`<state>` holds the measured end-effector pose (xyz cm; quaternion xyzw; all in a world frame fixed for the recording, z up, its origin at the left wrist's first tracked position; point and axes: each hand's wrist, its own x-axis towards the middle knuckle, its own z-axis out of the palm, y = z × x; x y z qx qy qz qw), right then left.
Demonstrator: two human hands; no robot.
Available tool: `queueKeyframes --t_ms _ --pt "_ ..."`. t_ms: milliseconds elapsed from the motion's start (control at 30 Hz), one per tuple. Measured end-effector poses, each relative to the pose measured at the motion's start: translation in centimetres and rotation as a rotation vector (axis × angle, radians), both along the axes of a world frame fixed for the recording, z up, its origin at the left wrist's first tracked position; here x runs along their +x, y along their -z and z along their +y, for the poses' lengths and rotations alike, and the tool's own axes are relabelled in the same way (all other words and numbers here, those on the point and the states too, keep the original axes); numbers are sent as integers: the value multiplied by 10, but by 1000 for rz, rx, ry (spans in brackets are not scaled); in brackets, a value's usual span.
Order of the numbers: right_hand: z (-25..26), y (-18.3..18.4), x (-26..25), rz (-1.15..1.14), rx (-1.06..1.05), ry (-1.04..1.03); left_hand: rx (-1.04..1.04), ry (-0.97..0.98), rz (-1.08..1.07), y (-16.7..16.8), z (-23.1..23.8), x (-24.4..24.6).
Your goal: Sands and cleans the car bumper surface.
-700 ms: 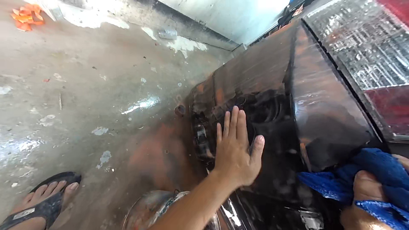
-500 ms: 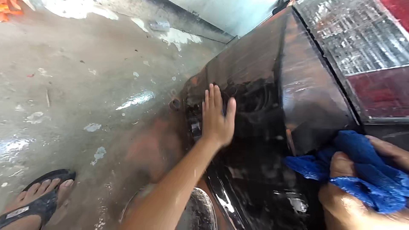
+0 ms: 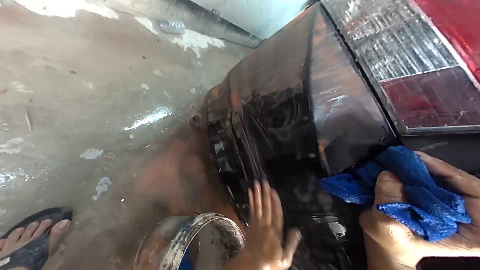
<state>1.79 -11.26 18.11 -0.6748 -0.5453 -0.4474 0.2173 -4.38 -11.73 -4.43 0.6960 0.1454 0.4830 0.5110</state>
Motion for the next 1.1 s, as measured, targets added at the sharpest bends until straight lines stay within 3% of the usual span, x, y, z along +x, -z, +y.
queueKeyframes --t_ms 67,233,267,333,400,433,500,633,800,967,1100 --pt "0 0 -1 -5 -7 7 111 -16 56 11 -36 -16" --pt "-8 1 0 -8 58 -70 -96 -47 -58 -61 95 34" --pt "-11 3 -1 -16 90 -66 -101 -37 -67 -73 102 35" --pt "-16 5 -3 -48 146 -40 -4 21 -68 -78 62 11" --pt "-13 7 -3 -88 226 6 159 36 -82 -60 5 -13" --pt "-11 7 -4 -82 265 16 212 77 -86 -53 -2 -17" --pt "-10 5 -5 -54 319 22 198 74 -97 -66 26 -7" --pt "-17 9 -5 -66 349 18 -21 -14 -67 -107 115 33" --pt "-1 5 -9 -24 281 48 53 6 -118 -81 66 8" --pt "-1 5 -8 -40 223 35 -35 51 -44 -118 153 48" --pt "6 1 -8 -46 178 32 -2 64 -129 -104 103 16"
